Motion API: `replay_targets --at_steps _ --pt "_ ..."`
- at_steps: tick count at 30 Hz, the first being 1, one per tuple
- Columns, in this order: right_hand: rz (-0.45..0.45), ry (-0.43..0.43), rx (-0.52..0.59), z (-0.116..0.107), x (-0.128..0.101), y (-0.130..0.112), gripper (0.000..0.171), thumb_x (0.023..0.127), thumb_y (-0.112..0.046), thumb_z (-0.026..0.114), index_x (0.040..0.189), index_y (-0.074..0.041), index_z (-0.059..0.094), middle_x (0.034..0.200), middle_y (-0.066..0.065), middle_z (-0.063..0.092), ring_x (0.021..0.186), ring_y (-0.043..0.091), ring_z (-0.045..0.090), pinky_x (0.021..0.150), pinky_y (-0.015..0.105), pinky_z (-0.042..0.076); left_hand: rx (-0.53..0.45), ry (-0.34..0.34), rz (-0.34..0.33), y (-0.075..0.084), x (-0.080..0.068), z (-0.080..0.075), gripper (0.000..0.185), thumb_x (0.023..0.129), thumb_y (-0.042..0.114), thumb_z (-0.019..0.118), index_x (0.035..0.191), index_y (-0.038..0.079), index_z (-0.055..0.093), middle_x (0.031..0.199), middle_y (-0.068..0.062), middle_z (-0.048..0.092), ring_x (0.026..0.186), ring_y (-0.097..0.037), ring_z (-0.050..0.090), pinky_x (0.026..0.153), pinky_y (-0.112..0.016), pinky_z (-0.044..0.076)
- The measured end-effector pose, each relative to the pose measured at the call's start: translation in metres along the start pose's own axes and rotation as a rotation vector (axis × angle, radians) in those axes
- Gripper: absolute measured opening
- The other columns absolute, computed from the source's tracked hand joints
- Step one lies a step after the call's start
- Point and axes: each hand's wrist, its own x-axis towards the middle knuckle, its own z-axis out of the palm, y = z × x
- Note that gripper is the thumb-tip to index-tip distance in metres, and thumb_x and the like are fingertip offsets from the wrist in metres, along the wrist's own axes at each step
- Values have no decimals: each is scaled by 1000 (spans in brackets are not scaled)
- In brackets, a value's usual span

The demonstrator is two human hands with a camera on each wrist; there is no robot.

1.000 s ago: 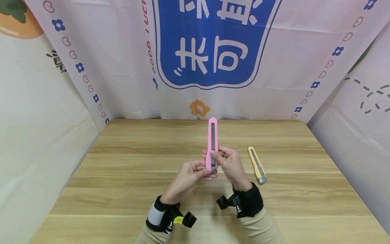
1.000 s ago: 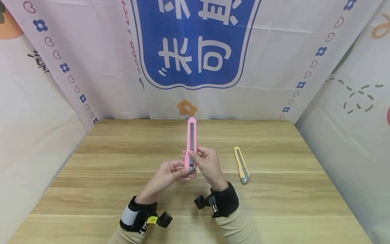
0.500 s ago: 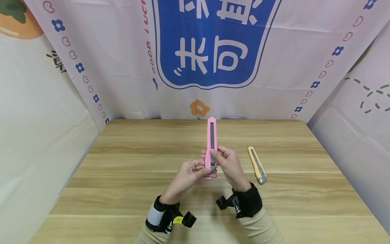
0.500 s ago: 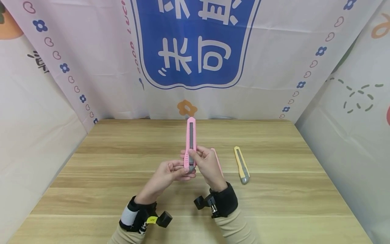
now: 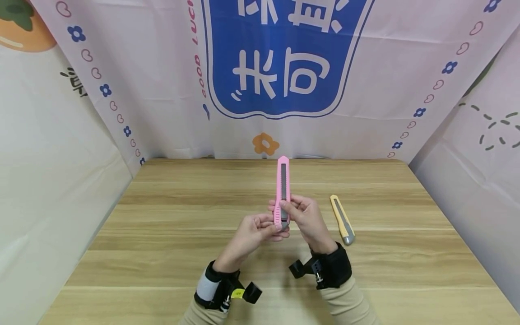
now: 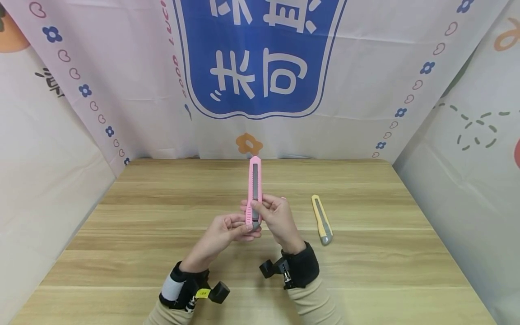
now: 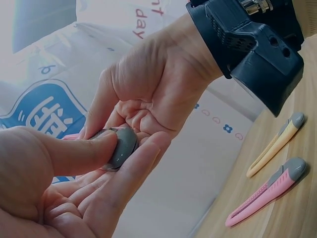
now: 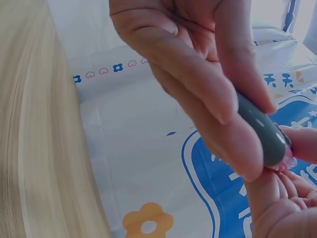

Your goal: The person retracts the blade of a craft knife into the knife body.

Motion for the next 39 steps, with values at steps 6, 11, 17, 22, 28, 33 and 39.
replay_targets --at_steps 6,11,17,22,28,33,39 --pt "6 -4 7 -1 0 -2 41 95 -5 57 125 22 48 95 -7 77 92 8 73 83 19 60 3 -3 -6 -1 0 1 34 95 6 58 123 -13 56 112 -34 66 85 -7 73 85 -27 61" --pt "26 4 13 -1 0 -2 43 93 -4 59 126 21 48 102 5 77 92 8 73 82 20 60 1 5 -19 0 0 1 35 95 6 57 124 -13 55 112 -33 66 85 -6 73 86 -28 61" --pt "35 34 -1 1 0 -1 42 95 -7 58 127 18 49 102 4 77 93 7 73 84 20 60 -2 17 -19 0 0 1 34 95 5 57 124 -13 55 112 -33 66 87 -7 73 87 -27 61" --pt "43 104 -66 5 -1 -2 39 93 -6 61 127 12 54 105 7 76 90 6 73 83 18 60 -6 34 -18 -1 2 3 35 95 3 56 126 -12 53 117 -33 64 94 -16 73 88 -28 61" --pt "12 273 -271 15 -2 -4 44 84 -5 72 125 4 59 109 25 71 87 12 74 74 18 61 -2 79 -16 -3 3 6 33 94 3 58 124 -11 55 117 -33 64 95 -20 74 87 -30 61" --pt "-117 418 -586 26 -7 -4 53 78 -11 80 124 5 61 98 22 74 84 27 74 65 24 62 45 113 32 -7 7 14 34 93 0 57 124 -13 55 114 -35 65 96 -26 73 85 -32 62" --pt "-263 543 -850 33 -11 -3 48 76 -17 82 115 5 65 87 18 75 72 27 73 59 35 62 97 182 74 -9 9 20 30 92 -5 56 120 -17 55 110 -37 65 94 -36 72 81 -29 63"
